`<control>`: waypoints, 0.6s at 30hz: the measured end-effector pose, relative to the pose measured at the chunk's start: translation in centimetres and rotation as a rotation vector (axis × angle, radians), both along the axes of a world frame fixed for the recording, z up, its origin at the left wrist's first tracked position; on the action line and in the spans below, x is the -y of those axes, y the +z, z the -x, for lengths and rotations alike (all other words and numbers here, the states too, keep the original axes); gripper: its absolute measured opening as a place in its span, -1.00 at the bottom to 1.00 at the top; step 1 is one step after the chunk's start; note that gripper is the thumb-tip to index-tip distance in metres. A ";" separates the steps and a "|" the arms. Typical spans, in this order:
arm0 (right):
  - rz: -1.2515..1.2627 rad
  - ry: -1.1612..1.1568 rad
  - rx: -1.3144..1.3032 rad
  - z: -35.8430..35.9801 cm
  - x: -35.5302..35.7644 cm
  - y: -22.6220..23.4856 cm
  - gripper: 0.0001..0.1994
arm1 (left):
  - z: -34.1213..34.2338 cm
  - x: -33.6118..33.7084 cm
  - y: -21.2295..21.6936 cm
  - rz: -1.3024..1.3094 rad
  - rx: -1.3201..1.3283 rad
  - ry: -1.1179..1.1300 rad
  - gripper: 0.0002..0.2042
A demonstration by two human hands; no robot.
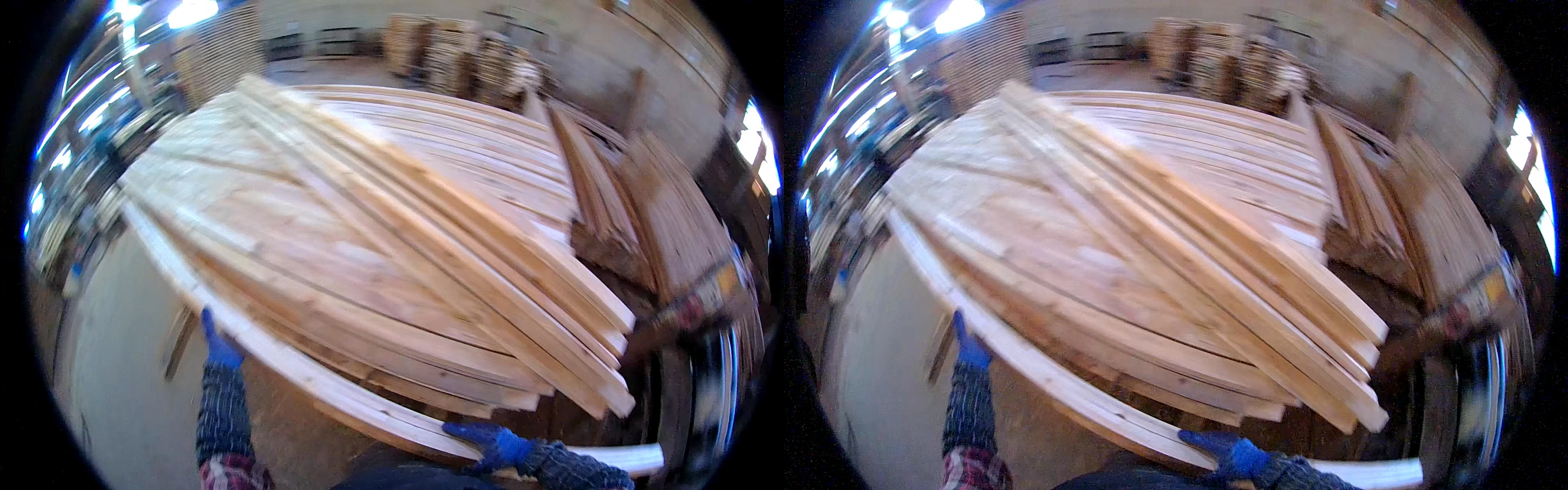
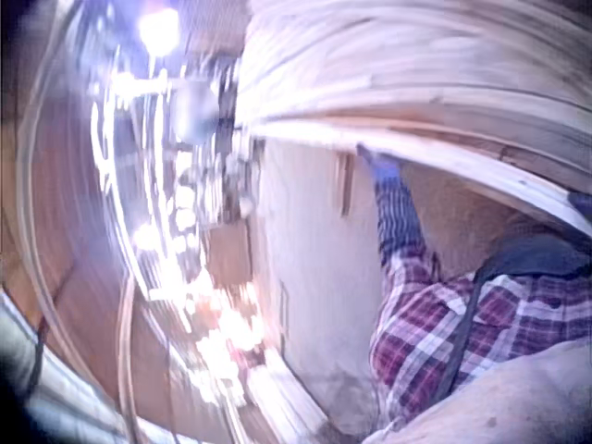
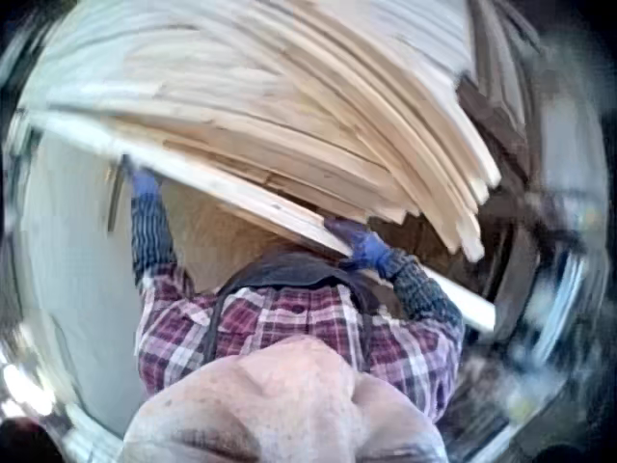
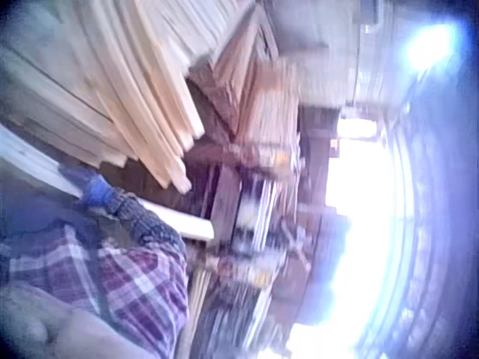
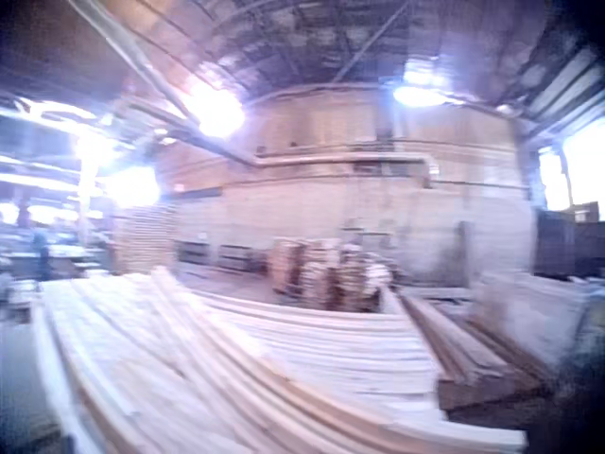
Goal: The person picks up thin wooden strips from a large stack and feeds them into a roller machine, handling one or two strips at a time.
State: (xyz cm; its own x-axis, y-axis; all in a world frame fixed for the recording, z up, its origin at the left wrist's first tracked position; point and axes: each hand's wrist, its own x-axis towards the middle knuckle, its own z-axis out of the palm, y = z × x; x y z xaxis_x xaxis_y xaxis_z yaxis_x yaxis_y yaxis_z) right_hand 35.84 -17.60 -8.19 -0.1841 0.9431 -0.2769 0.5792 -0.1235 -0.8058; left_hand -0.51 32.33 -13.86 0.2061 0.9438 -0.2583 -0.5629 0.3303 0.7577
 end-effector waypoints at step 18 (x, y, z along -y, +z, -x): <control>-0.191 -0.303 0.794 -14.0 32.1 -3.6 0.04 | -6.6 25.1 -3.0 -0.078 -0.288 -0.102 -0.20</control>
State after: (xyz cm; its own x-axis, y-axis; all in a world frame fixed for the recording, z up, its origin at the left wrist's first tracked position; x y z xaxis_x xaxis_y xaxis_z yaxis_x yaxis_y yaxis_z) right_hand 49.87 -49.69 -11.77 0.2633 0.9635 -0.0490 0.9425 -0.2677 -0.2001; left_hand 6.09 7.27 -16.90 0.2292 0.9413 -0.2477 -0.2887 0.3088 0.9063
